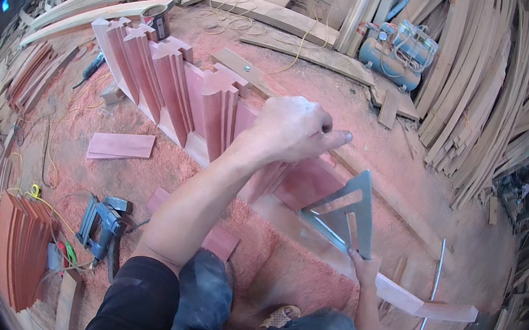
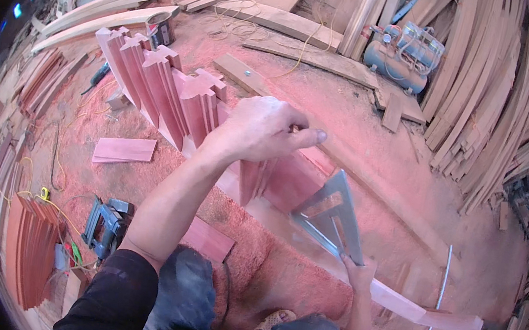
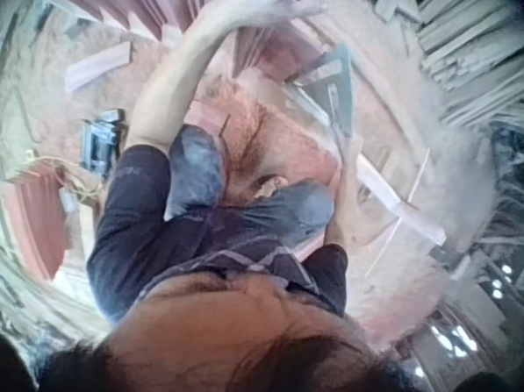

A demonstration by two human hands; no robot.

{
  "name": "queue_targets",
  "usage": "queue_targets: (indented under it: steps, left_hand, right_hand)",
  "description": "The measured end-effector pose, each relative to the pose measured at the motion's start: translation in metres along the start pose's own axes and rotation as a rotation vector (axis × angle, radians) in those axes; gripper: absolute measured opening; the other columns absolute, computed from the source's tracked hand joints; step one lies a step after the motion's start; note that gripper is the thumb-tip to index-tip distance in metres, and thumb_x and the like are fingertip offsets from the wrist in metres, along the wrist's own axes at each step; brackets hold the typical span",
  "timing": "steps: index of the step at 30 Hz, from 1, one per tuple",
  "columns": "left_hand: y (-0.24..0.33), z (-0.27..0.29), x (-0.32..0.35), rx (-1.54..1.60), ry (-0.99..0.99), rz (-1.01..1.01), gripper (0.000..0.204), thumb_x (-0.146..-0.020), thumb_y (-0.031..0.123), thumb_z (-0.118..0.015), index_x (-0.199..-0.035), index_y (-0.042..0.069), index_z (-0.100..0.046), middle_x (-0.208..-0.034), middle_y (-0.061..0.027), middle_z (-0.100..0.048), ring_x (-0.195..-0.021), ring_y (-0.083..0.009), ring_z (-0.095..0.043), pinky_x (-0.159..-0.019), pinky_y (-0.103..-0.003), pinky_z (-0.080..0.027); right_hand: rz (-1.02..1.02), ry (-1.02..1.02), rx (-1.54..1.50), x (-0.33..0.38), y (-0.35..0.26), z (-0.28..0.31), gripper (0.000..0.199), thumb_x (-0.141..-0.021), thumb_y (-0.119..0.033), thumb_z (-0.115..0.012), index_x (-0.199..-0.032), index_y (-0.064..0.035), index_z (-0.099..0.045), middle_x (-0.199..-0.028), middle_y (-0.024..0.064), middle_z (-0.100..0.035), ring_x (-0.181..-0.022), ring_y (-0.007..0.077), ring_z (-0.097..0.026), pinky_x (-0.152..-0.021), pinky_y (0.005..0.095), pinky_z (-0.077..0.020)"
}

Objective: The person assembles small reddish wooden pieces into a larger structure using a nail gun and hammer. They align the pieces, drive nails, and tap them into place, gradually building a stepped assembly.

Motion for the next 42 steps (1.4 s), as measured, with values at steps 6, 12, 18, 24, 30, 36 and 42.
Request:
queue_targets:
  steps: [6, 12, 18, 24, 30, 36, 42]
  left_hand:
    - [0.002, 0.003, -0.001, 0.035, -0.009, 0.017, 0.058, -0.102, 0.062, -0.065, -0.105, 0.008, -0.085, -0.083, -0.0189, -0.077, -0.083, -0.0404, -0.076, -0.076, -0.051, -0.059]
    - [0.001, 0.003, -0.004, 0.011, -0.020, 0.025, 0.058, -0.103, 0.061, -0.066, -0.104, 0.006, -0.085, -0.081, -0.0186, -0.077, -0.081, -0.0401, -0.077, -0.074, -0.049, -0.059]
    - [-0.007, -0.007, -0.010, -0.021, -0.011, 0.058, 0.059, -0.099, 0.063, -0.068, -0.104, 0.008, -0.086, -0.091, -0.0211, -0.080, -0.087, -0.0390, -0.080, -0.081, -0.052, -0.062]
    - [-0.013, -0.025, -0.019, -0.033, 0.159, 0.081, 0.044, -0.085, 0.055, -0.080, -0.085, 0.011, -0.086, -0.089, -0.0207, -0.079, -0.088, -0.0405, -0.078, -0.082, -0.053, -0.062]
    - [-0.008, -0.030, -0.029, 0.109, 0.274, 0.057, 0.040, -0.082, 0.044, -0.079, -0.079, 0.004, -0.081, -0.081, -0.0244, -0.075, -0.083, -0.0406, -0.077, -0.077, -0.053, -0.061]
    - [-0.057, -0.040, 0.081, 0.281, 0.719, -0.065, 0.048, -0.083, 0.038, -0.080, -0.109, 0.000, -0.067, -0.104, -0.0272, -0.069, -0.099, -0.0416, -0.069, -0.085, -0.053, -0.057]
    - [-0.269, -0.098, 0.404, -0.153, 0.588, 0.707, 0.075, -0.087, 0.041, -0.079, -0.141, 0.000, -0.048, -0.131, -0.0289, -0.062, -0.124, -0.0414, -0.060, -0.102, -0.053, -0.051]
  right_hand:
    - [0.052, 0.102, 0.039, 0.003, 0.025, -0.003, 0.021, -0.082, -0.017, -0.096, -0.086, -0.0010, -0.083, -0.069, 0.0034, -0.069, -0.063, 0.0122, -0.060, -0.061, 0.0364, -0.0506]
    - [-0.248, 0.015, 0.184, -0.003, 0.023, 0.019, 0.036, -0.083, -0.033, -0.096, -0.087, -0.0004, -0.083, -0.072, 0.0009, -0.072, -0.067, 0.0122, -0.063, -0.062, 0.0375, -0.0509]
    - [-0.319, -0.148, 0.353, -0.053, 0.087, 0.082, 0.046, -0.095, -0.044, -0.082, -0.097, 0.0028, -0.082, -0.080, 0.0046, -0.074, -0.072, 0.0168, -0.066, -0.067, 0.0413, -0.0511]
    - [-0.410, -0.345, 0.551, -0.096, 0.155, 0.073, 0.084, -0.096, -0.055, -0.076, -0.149, 0.0093, -0.062, -0.140, 0.0300, -0.069, -0.142, 0.0380, -0.059, -0.120, 0.0443, -0.0431]
    - [0.091, -0.347, -0.037, -0.113, 0.006, 0.000, 0.092, -0.094, -0.027, -0.081, -0.168, 0.0055, -0.037, -0.167, 0.0289, -0.047, -0.155, 0.0326, -0.046, -0.127, 0.0453, -0.0360]
    - [0.195, -0.393, -0.378, -0.118, -0.144, -0.120, 0.075, -0.092, -0.007, -0.080, -0.158, 0.0081, -0.048, -0.153, 0.0182, -0.058, -0.145, 0.0304, -0.052, -0.126, 0.0444, -0.0367]
    - [0.114, -0.241, -0.115, -0.088, -0.176, -0.136, 0.057, -0.094, -0.021, -0.084, -0.142, 0.0019, -0.066, -0.131, 0.0132, -0.072, -0.124, 0.0260, -0.064, -0.110, 0.0424, -0.0482]
Point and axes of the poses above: each hand's wrist, its own x-axis away from the middle knuckle, its own z-axis out of the back of the hand, y = z × x, the point moved 3 cm from there along -x, towards the middle knuckle
